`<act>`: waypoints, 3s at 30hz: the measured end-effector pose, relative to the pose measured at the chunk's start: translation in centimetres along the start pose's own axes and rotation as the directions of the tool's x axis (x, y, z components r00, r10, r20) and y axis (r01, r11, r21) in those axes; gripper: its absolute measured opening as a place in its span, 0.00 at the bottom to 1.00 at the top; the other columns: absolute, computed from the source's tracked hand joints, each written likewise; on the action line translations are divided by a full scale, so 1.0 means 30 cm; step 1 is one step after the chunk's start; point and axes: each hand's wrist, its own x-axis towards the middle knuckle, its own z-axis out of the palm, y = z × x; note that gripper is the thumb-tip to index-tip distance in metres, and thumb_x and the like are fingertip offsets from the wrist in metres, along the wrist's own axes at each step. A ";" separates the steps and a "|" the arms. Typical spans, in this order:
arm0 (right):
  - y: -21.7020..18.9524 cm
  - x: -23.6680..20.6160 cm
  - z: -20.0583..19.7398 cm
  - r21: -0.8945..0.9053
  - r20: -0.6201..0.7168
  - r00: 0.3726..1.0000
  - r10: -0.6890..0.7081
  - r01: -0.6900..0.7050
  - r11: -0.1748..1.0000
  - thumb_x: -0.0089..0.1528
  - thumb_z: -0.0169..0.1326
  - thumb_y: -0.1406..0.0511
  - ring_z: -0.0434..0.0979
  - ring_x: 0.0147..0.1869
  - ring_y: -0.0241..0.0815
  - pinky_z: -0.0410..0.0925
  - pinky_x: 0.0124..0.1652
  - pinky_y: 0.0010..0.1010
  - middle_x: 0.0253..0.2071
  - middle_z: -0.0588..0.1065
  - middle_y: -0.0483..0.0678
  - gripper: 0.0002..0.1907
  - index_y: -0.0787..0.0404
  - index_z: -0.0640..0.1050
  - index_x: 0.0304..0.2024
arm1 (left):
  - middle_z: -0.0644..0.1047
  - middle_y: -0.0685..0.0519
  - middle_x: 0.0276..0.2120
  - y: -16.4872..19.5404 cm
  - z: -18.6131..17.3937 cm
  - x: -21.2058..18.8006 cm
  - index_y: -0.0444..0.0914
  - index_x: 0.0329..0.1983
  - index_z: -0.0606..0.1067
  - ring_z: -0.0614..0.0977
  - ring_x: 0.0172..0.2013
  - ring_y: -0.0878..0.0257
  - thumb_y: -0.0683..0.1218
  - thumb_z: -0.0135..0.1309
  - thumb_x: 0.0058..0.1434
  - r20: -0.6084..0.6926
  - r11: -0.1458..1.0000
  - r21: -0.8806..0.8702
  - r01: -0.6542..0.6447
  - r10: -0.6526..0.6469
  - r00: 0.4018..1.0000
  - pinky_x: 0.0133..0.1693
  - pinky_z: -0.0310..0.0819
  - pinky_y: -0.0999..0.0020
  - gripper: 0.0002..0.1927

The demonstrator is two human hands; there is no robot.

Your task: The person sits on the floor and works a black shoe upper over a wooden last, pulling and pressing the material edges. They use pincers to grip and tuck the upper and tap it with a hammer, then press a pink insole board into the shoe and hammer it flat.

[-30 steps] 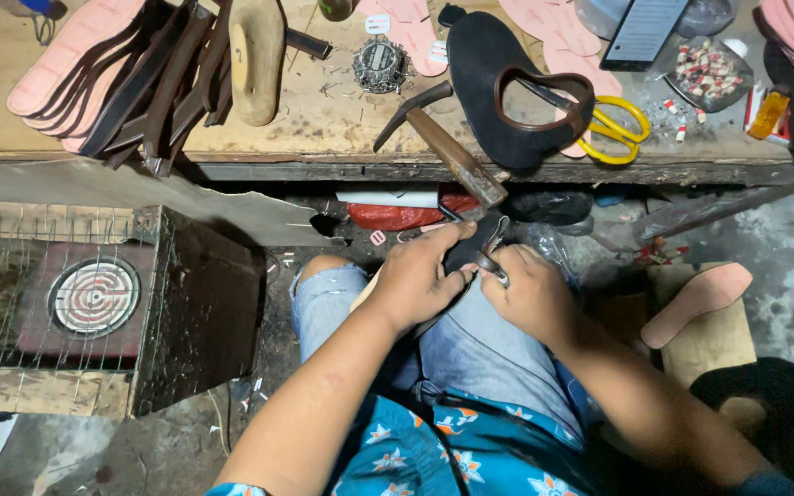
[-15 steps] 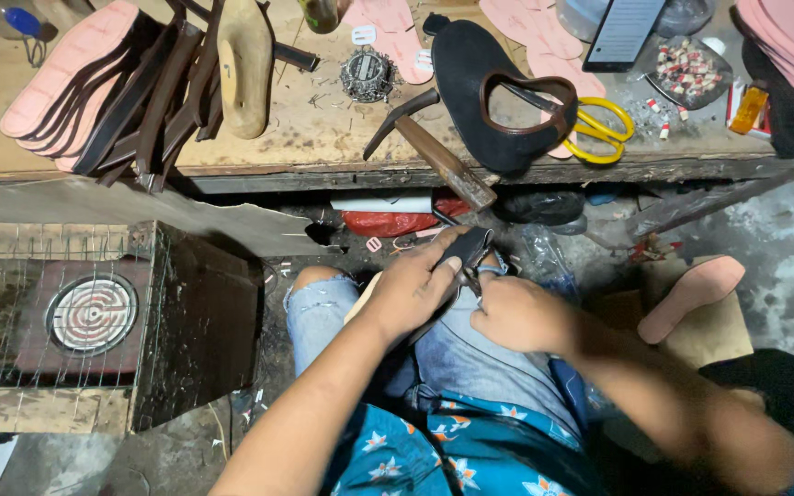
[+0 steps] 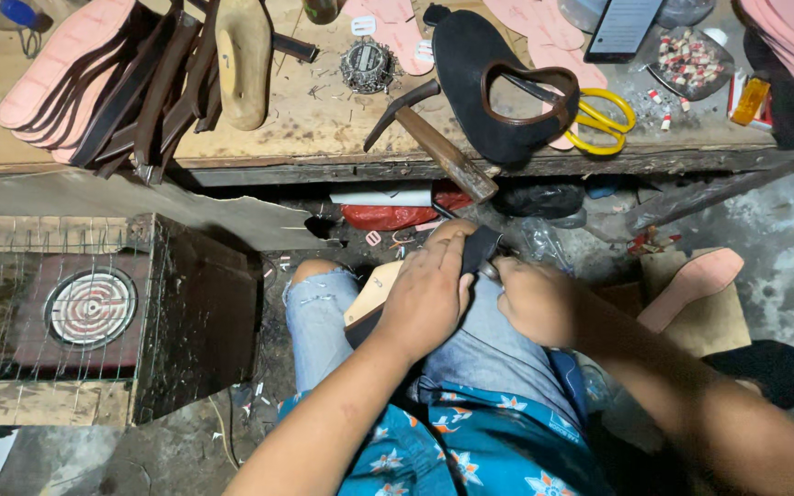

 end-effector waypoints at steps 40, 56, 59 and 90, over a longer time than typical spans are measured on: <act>0.033 0.003 0.017 0.080 -0.184 0.979 -0.093 0.109 0.991 0.61 0.56 0.63 0.79 0.40 0.64 0.70 0.38 0.48 0.33 0.77 0.61 0.13 0.65 0.72 0.41 | 0.77 0.39 0.46 -0.031 0.005 0.016 0.29 0.58 0.71 0.78 0.46 0.42 0.49 0.54 0.63 -0.048 0.999 0.000 -0.035 0.035 0.998 0.51 0.70 0.52 0.25; 0.002 0.077 0.055 -0.052 0.065 0.962 0.266 -0.263 0.963 0.59 0.54 0.57 0.79 0.42 0.68 0.70 0.44 0.57 0.35 0.78 0.65 0.23 0.66 0.66 0.50 | 0.79 0.40 0.42 -0.069 -0.007 0.142 0.34 0.50 0.76 0.79 0.44 0.42 0.51 0.50 0.66 0.033 0.997 -0.069 0.024 -0.022 0.999 0.47 0.68 0.48 0.18; -0.001 0.095 0.019 -0.168 0.128 0.949 0.288 -0.265 0.949 0.60 0.54 0.56 0.80 0.42 0.65 0.71 0.44 0.55 0.35 0.79 0.63 0.26 0.65 0.66 0.53 | 0.80 0.42 0.40 -0.041 0.013 0.148 0.34 0.43 0.76 0.80 0.45 0.43 0.50 0.48 0.68 0.055 0.993 -0.047 0.108 -0.105 0.993 0.48 0.69 0.48 0.14; 0.090 0.103 0.131 -0.093 -0.300 0.951 0.076 -0.109 0.990 0.61 0.49 0.65 0.77 0.41 0.67 0.70 0.41 0.55 0.36 0.76 0.65 0.11 0.66 0.67 0.40 | 0.80 0.39 0.41 -0.033 0.033 0.175 0.32 0.50 0.76 0.80 0.43 0.42 0.49 0.52 0.63 -0.039 0.995 -0.102 0.016 -0.020 0.999 0.47 0.72 0.49 0.18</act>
